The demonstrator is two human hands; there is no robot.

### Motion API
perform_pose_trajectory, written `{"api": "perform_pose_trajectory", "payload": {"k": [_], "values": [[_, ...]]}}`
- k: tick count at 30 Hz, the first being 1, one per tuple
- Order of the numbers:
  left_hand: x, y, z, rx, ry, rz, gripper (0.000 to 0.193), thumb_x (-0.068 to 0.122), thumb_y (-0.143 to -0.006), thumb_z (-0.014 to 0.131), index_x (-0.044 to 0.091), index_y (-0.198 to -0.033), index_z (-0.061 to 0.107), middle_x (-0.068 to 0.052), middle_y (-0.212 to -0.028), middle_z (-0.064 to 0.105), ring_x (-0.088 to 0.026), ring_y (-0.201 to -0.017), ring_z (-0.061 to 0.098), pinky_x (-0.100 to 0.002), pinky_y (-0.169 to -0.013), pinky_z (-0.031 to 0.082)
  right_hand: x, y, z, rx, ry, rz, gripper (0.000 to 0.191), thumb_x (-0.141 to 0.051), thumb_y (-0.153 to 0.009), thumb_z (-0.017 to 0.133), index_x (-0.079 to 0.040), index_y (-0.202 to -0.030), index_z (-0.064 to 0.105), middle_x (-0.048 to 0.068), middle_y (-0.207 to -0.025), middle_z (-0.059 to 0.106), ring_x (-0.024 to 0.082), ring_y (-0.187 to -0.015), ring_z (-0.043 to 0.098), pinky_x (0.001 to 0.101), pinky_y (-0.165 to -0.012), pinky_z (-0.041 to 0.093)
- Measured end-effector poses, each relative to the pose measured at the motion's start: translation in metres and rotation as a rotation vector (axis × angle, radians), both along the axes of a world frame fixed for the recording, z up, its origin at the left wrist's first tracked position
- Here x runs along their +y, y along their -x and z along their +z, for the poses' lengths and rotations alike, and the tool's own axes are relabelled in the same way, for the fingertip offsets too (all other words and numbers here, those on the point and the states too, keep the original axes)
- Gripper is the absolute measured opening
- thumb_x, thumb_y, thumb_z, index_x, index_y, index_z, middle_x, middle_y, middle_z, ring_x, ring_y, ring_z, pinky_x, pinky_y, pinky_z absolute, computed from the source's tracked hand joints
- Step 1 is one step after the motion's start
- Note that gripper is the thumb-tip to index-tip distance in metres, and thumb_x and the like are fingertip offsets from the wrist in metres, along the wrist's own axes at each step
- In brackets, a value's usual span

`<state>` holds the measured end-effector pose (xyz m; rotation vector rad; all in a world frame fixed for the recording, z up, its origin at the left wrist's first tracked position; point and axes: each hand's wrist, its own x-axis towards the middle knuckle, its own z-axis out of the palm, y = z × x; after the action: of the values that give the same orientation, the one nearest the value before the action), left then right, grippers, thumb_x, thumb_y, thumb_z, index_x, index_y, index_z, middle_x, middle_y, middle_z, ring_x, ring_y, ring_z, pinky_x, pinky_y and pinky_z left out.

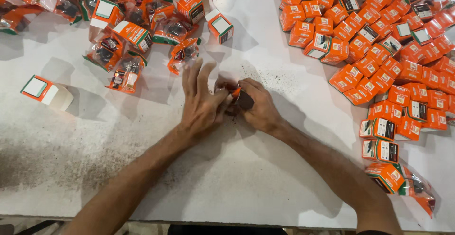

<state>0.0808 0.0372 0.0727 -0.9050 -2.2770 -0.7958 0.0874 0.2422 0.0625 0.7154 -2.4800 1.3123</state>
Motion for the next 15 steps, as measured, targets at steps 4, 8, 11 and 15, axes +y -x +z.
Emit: {"api": "perform_pose_trajectory", "payload": {"k": [4,8,11,15], "values": [[0.016,0.005,0.005,-0.28,-0.135,0.086,0.021,0.01,-0.09,0.073,0.009,-0.111,0.075,-0.021,-0.155,0.037,-0.042,-0.141,0.032,-0.057,-0.115,0.033,-0.002,-0.003,0.002,-0.038,-0.024,-0.022,0.046,-0.007,-0.079,0.084,-0.001,-0.12,0.063,0.017,-0.119,0.066,0.04,-0.114,0.063,0.0441,-0.099,0.052],[0.015,0.015,0.012,-0.741,-0.516,0.111,0.047,0.011,-0.083,0.072,-0.001,-0.125,0.055,-0.019,-0.131,0.055,-0.027,-0.111,0.058,-0.038,-0.081,0.054,-0.003,-0.005,0.003,-0.058,-0.04,-0.072,0.066,-0.005,-0.076,0.085,0.004,-0.133,0.053,0.021,-0.128,0.062,0.04,-0.119,0.061,0.0445,-0.1,0.051],[0.014,0.026,0.011,-1.026,-0.558,0.025,0.026,0.011,-0.089,0.064,0.003,-0.113,0.062,-0.011,-0.102,0.07,-0.017,-0.081,0.07,-0.03,-0.066,0.058,-0.005,-0.008,0.001,-0.177,0.078,-0.098,0.072,-0.003,-0.079,0.082,0.001,-0.141,0.045,0.017,-0.13,0.064,0.034,-0.121,0.065,0.04,-0.101,0.054],[0.021,0.032,0.006,-0.957,-0.506,0.046,0.018,0.01,-0.093,0.06,-0.005,-0.102,0.062,-0.011,-0.083,0.068,-0.015,-0.071,0.069,-0.032,-0.061,0.059,-0.007,-0.011,0.0,-0.074,0.04,-0.091,0.063,0.001,-0.082,0.081,-0.004,-0.137,0.052,0.016,-0.129,0.069,0.033,-0.122,0.068,0.0394,-0.102,0.056]]}}
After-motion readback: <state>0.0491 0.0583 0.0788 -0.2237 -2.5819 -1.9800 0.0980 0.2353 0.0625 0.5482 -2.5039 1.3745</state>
